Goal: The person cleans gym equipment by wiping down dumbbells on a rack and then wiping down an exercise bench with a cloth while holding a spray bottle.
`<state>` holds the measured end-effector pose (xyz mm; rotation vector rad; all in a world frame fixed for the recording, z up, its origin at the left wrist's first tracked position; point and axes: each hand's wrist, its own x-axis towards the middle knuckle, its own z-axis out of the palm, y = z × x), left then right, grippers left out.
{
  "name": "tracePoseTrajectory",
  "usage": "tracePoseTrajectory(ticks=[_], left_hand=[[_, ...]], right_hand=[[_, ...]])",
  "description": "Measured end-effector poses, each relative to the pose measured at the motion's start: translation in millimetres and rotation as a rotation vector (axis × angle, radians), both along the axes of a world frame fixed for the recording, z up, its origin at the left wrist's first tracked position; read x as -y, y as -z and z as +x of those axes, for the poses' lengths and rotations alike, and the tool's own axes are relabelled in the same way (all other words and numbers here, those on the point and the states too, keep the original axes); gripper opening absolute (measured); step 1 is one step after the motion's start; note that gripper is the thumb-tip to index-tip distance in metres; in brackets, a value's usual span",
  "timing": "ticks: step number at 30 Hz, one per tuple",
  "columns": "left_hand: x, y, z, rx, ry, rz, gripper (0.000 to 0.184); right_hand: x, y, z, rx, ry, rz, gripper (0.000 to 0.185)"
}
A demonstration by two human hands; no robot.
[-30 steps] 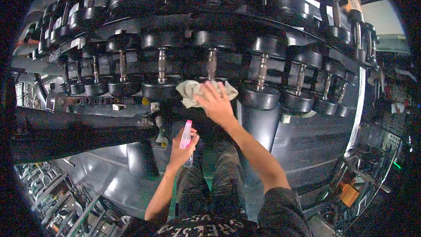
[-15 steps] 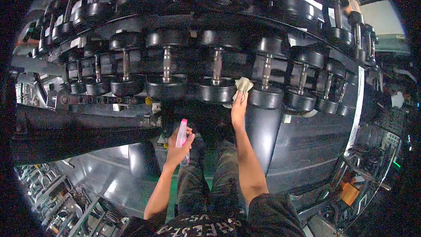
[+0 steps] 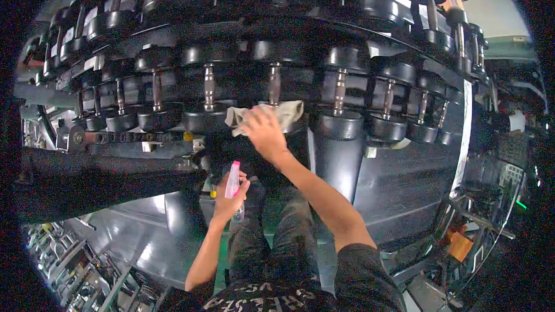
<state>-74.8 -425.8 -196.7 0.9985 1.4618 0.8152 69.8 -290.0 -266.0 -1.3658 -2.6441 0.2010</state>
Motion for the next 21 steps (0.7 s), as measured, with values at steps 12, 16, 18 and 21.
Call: tracePoseTrajectory(ticks=[12,16,18,21], left_hand=[[-16,-22,22,-0.005,-0.012,-0.006,0.019],[-15,-24,28,0.027,-0.033,-0.070,0.018],[-17,-29,30,0.023,-0.023,-0.078,0.018],[-21,-37,30,0.024,-0.034,-0.110,0.018]], right_hand=[[-11,18,-25,0.138,-0.234,-0.004,0.022],[4,-6,24,-0.102,-0.055,-0.073,0.039],[10,-19,44,-0.144,0.085,-0.092,0.045],[18,-10,53,-0.300,0.242,-0.103,0.056]])
